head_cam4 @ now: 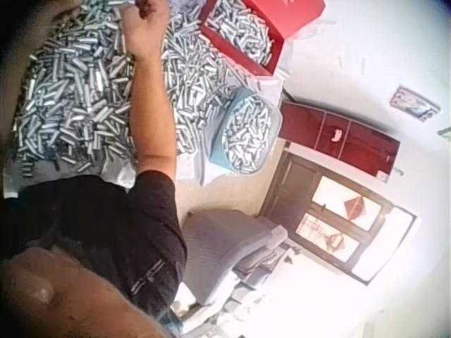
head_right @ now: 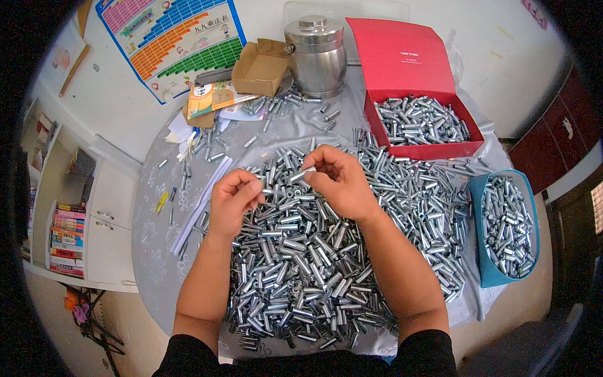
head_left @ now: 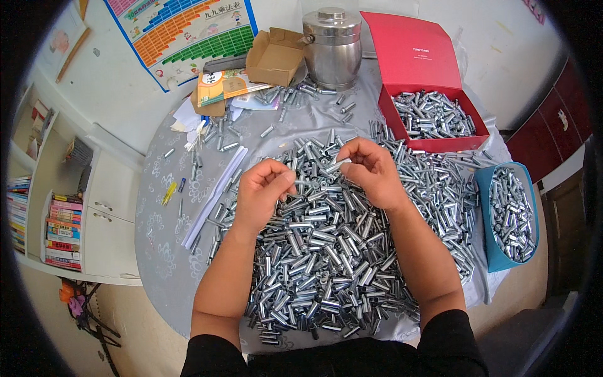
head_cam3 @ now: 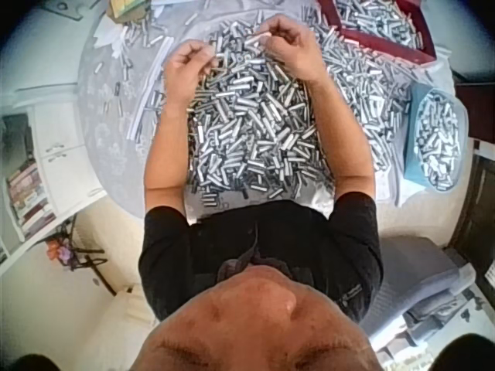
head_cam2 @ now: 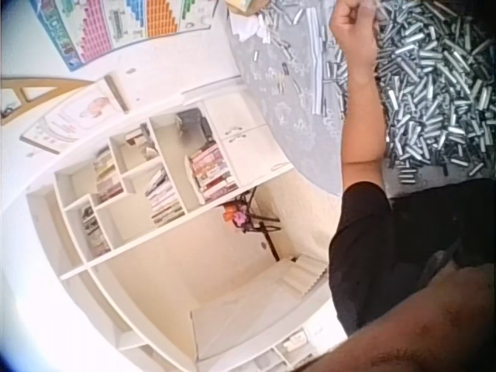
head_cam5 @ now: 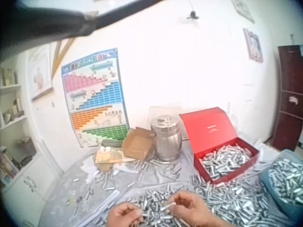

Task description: The person sits at a table covered with a large pile of small, silver cylindrical metal parts. They repeatedly pick up two parts, one at a time, and fit them together by hand. The person continues this repetitive assembly process throughout the clip, handling the parts one by one without using any tools.

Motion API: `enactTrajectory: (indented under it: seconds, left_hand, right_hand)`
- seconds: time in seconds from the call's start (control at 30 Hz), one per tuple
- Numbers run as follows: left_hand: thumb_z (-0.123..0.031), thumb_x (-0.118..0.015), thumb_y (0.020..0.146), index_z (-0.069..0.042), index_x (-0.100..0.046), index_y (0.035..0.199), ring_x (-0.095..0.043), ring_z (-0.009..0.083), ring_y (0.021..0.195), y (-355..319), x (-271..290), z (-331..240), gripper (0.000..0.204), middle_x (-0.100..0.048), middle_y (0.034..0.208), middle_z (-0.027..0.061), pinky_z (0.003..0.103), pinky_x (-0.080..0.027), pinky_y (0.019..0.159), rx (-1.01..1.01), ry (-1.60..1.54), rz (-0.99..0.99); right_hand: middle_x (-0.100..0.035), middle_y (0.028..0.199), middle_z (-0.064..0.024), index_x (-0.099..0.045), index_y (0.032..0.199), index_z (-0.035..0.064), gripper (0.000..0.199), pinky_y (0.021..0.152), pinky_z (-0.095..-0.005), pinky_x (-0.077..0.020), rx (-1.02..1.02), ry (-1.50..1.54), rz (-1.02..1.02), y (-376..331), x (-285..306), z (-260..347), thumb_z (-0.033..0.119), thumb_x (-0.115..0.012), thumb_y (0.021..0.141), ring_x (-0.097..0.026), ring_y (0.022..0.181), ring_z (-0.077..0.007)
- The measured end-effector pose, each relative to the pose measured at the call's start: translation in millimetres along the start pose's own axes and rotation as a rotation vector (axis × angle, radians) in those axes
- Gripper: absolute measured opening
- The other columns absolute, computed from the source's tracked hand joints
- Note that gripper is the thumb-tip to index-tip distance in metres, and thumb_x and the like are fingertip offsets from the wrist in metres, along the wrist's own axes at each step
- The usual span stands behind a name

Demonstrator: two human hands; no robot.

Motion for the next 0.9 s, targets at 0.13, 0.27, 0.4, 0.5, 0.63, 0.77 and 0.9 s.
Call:
enactTrajectory:
  seconds: [0.13,0.27,0.4,0.5,0.63,0.77,0.9]
  left_hand:
    - [-0.01,-0.074,0.078,-0.004,-0.069,0.09,-0.057,0.0135,0.087,-3.3,-7.9,-15.8,0.014,-0.061,0.098,0.0053,0.028,-0.045,0.077,-0.31,0.39,0.273]
    - [-0.013,-0.076,0.071,-0.007,-0.07,0.091,-0.056,0.0226,0.098,-18.8,-34.5,-27.2,0.021,-0.058,0.1,0.0064,0.034,-0.044,0.087,-0.403,0.606,0.643]
    - [-0.017,-0.077,0.066,-0.008,-0.069,0.086,-0.053,0.0271,0.101,-28.1,-42.9,-28.5,0.023,-0.056,0.101,0.0074,0.037,-0.043,0.09,-0.385,0.742,0.714]
    - [-0.016,-0.078,0.066,-0.009,-0.069,0.086,-0.053,0.0254,0.099,-29.6,-42.2,-30.0,0.023,-0.055,0.102,0.0063,0.036,-0.042,0.088,-0.388,0.777,0.708]
    - [-0.016,-0.077,0.066,-0.008,-0.066,0.083,-0.053,0.0244,0.1,-30.5,-42.4,-27.2,0.021,-0.055,0.101,0.0062,0.037,-0.041,0.088,-0.409,0.796,0.722]
    - [-0.013,-0.076,0.068,-0.008,-0.065,0.083,-0.056,0.0229,0.094,-29.2,-41.9,-28.5,0.02,-0.058,0.096,0.0056,0.035,-0.044,0.083,-0.44,0.749,0.699]
    - [-0.011,-0.075,0.075,-0.006,-0.065,0.088,-0.059,0.016,0.077,-19.3,-35.6,-27.8,0.017,-0.063,0.085,0.0034,0.029,-0.047,0.07,-0.223,0.611,0.527]
  right_hand:
    - [-0.057,0.085,0.0024,-0.064,0.096,0.0012,0.011,0.07,-0.0219,-0.04,0.097,-0.076,-0.03,3.0,-0.3,2.5,0.007,-0.064,0.087,-0.05,0.078,-0.0046]
    - [-0.057,0.085,0.0015,-0.066,0.097,0.0007,0.013,0.069,-0.023,-0.039,0.109,-0.055,-0.072,4.2,3.5,-2.9,0.01,-0.063,0.089,-0.05,0.079,-0.006]
    - [-0.058,0.086,0.0008,-0.066,0.095,0.0,0.013,0.069,-0.0236,-0.039,0.111,-0.08,-0.1,4.4,6.7,-5.5,0.011,-0.064,0.089,-0.05,0.078,-0.0066]
    - [-0.059,0.085,0.0006,-0.067,0.094,-0.0002,0.013,0.068,-0.0232,-0.0388,0.112,-0.081,-0.116,4.7,7.0,-6.0,0.011,-0.063,0.09,-0.05,0.078,-0.0064]
    - [-0.059,0.084,0.0006,-0.067,0.093,-0.0003,0.013,0.067,-0.0231,-0.0387,0.08,-0.089,-0.129,5.0,8.1,-10.3,0.011,-0.063,0.09,-0.05,0.077,-0.0063]
    - [-0.059,0.082,0.0011,-0.067,0.093,-0.0003,0.013,0.066,-0.0228,-0.0386,0.094,-0.094,-0.137,5.7,9.2,-12.5,0.011,-0.062,0.09,-0.049,0.074,-0.0059]
    - [-0.058,0.075,0.0036,-0.067,0.091,0.0002,0.014,0.06,-0.0228,-0.0383,0.01,-0.049,-0.116,2.4,6.3,-8.3,0.013,-0.062,0.092,-0.048,0.068,-0.0055]
Point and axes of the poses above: each hand's wrist, its own y-axis towards the middle knuckle, its own x-axis out of the back of the hand, z = x × y, the point moved 6 cm from there along y, towards the middle knuckle
